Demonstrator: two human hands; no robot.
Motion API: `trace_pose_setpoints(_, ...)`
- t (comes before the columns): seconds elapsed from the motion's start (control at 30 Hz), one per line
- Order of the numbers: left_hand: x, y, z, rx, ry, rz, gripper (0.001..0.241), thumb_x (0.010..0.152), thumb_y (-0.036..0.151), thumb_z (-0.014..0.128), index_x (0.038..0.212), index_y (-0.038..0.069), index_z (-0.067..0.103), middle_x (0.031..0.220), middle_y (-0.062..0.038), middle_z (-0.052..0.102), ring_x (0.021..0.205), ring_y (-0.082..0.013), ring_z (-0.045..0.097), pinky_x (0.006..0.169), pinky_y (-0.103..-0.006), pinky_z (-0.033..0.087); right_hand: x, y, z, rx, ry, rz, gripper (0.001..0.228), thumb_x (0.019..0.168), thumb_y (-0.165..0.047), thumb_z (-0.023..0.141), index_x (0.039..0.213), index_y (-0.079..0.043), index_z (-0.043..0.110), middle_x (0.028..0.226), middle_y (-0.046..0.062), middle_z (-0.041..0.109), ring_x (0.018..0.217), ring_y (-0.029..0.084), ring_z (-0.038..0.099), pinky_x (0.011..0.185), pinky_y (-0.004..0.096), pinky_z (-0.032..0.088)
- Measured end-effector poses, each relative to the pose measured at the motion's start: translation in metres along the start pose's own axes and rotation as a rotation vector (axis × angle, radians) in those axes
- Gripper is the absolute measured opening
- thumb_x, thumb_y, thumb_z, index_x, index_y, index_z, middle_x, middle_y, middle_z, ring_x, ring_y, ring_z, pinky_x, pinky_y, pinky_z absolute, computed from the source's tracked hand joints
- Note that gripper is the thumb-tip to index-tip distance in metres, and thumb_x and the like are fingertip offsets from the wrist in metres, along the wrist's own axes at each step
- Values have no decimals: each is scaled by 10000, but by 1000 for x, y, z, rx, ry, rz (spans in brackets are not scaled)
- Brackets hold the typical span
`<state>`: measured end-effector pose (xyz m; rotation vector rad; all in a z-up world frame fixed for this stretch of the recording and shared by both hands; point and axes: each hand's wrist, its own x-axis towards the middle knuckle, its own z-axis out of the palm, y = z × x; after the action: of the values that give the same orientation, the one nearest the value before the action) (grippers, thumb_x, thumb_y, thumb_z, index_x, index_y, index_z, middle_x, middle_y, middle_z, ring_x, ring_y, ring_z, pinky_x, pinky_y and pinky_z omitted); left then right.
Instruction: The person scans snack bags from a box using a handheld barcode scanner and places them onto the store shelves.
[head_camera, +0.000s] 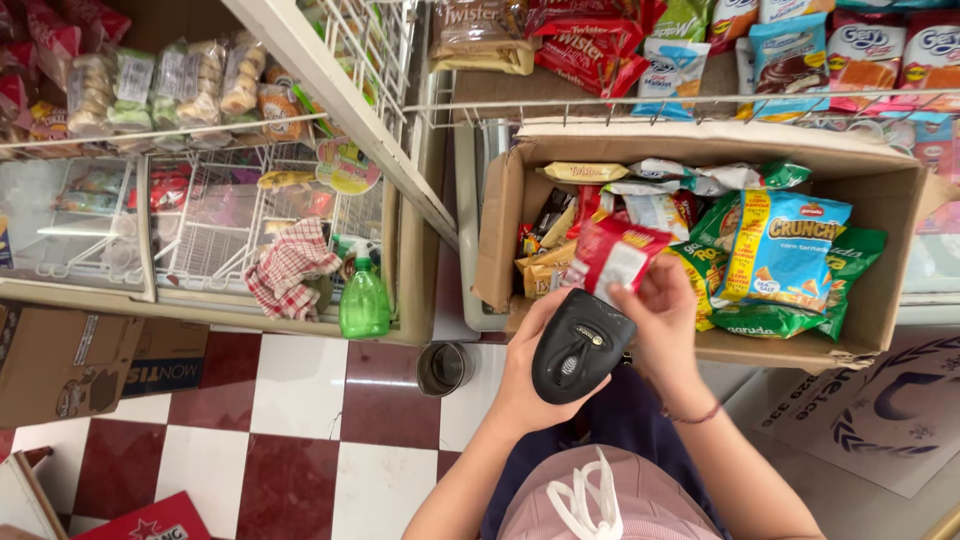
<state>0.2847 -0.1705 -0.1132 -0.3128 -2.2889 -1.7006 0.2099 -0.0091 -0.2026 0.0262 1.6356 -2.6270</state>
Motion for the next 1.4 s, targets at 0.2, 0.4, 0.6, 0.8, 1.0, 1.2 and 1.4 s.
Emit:
trace_pose_setpoints(0.2, 20, 7, 4, 27, -54, 105, 532, 680, 109, 871, 1181, 54, 698, 1421, -197, 540, 1431, -404, 512, 1199, -413, 427, -8, 5, 2, -166, -59, -328, 444, 817, 106, 733, 1175, -37, 514, 1381, 71, 552, 1243, 157, 588, 1004, 313, 536)
trace_pose_setpoints(0.4, 35, -4, 13, -368, -126, -162, 1058, 726, 210, 872, 1596, 9, 305, 1411, -124, 597, 1311, -207, 595, 1196, -340, 422, 6, -7, -18, -543, -118, -605, 198, 914, 128, 670, 1062, 1, 635, 1048, 99, 671, 1015, 176, 642, 891, 299, 515)
trace_pose_setpoints(0.6, 38, -67, 55, -348, -125, -165, 713, 807, 154, 869, 1419, -15, 545, 1350, -96, 647, 1221, -198, 633, 1094, -338, 491, 26, -44, -36, -514, -79, -578, 203, 863, 118, 669, 1031, 10, 634, 1063, 119, 677, 1004, 212, 654, 841, 306, 538)
trace_pose_setpoints(0.8, 62, -88, 103, -552, -246, -213, 480, 878, 121, 822, 1323, 15, 678, 1271, -70, 685, 1177, -192, 643, 1050, -328, 503, 54, -96, -76, -197, 105, -310, 702, 744, 45, 740, 1382, -61, 465, 1291, -1, 619, 1195, 109, 603, 986, 284, 506)
trace_pose_setpoints(1.0, 143, -20, 134, -406, -357, -3, 781, 772, 173, 880, 1456, 29, 532, 1475, -117, 578, 1362, -216, 573, 1164, -351, 451, 88, -149, -144, -353, -56, -311, 432, 838, 55, 799, 1241, 17, 645, 1207, 63, 702, 1150, 152, 642, 1053, 346, 508)
trace_pose_setpoints(1.2, 221, 21, 159, -398, -328, 181, 1012, 738, 161, 907, 1583, 35, 365, 1620, -114, 445, 1458, -228, 491, 1275, -348, 382, 129, -244, -186, -456, 194, -710, 488, 953, -18, 864, 1352, -1, 583, 1353, 88, 644, 1266, 186, 633, 1165, 333, 509)
trace_pose_setpoints(1.4, 279, 45, 175, -253, -162, 324, 991, 759, 166, 904, 1579, 21, 367, 1669, -140, 323, 1456, -248, 470, 1244, -353, 395, 183, -295, -206, -706, 256, -1049, 527, 1043, 106, 874, 1437, 39, 530, 1361, 135, 573, 1263, 217, 592, 1156, 324, 486)
